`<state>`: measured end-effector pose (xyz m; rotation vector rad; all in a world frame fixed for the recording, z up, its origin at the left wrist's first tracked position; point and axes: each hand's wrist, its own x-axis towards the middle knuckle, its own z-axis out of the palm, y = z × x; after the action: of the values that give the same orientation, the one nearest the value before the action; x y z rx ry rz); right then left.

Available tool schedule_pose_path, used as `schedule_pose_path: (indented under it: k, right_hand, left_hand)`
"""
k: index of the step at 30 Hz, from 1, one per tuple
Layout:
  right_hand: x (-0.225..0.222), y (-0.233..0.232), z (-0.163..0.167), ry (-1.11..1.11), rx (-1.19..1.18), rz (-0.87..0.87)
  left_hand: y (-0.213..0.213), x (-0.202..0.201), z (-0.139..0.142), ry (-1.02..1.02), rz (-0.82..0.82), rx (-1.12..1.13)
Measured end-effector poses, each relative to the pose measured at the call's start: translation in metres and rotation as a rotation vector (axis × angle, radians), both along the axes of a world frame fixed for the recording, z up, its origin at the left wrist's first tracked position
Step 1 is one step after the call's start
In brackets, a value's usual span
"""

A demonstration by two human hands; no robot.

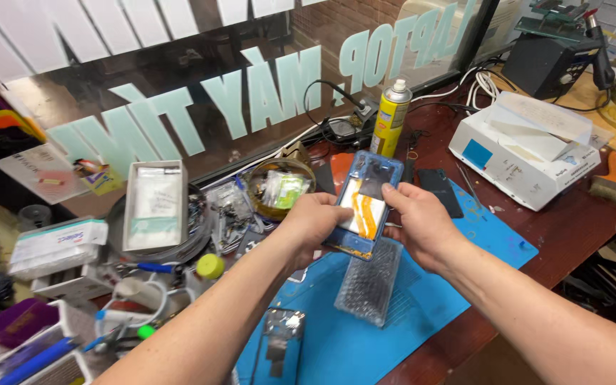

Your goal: The person uses a precision screwdriver to remove screws from a disassembled smartphone chassis. They then connect a charging cable to a separate smartphone to test its functionality, inspect the screen, and return to the chassis to continue disassembly.

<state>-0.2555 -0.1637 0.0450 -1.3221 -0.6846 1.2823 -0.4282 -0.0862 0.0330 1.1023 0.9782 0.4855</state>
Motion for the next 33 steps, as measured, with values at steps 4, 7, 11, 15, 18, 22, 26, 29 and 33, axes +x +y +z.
schedule_pose_path:
  k: [4, 7, 11, 15, 18, 22, 26, 29, 33]
  right_hand:
    - [0.088, 0.017, -0.007, 0.042, -0.011, -0.022]
    - [0.156, 0.024, -0.005, 0.001, -0.068, 0.028]
    - [0.231, 0.028, 0.000, -0.023, -0.057, 0.083]
    - [0.269, 0.044, 0.001, -0.008, -0.043, 0.075]
    - [0.273, 0.058, -0.001, 0.000, -0.043, 0.151]
    - [0.246, 0.077, -0.001, -0.010, -0.047, 0.282]
    - [0.199, 0.086, 0.009, -0.327, 0.065, 0.394]
    - [0.160, 0.093, 0.023, -0.640, 0.203, 0.452]
    - [0.096, 0.093, 0.038, -0.853, 0.152, 0.617]
  left_hand:
    - [0.016, 0.080, -0.021, -0.034, -0.033, -0.099]
    - [0.011, 0.156, -0.028, -0.107, 0.016, -0.193]
    - [0.010, 0.237, -0.024, -0.149, 0.054, -0.291]
    - [0.025, 0.274, -0.016, -0.139, 0.081, -0.311]
    - [0.034, 0.271, -0.011, -0.155, 0.059, -0.225]
    - [0.041, 0.244, 0.006, -0.203, 0.273, -0.257]
    - [0.041, 0.199, 0.025, -0.056, 0.413, -0.237]
    - [0.041, 0.161, 0.026, -0.111, 0.482, -0.151]
    - [0.032, 0.097, 0.013, -0.126, 0.579, -0.026]
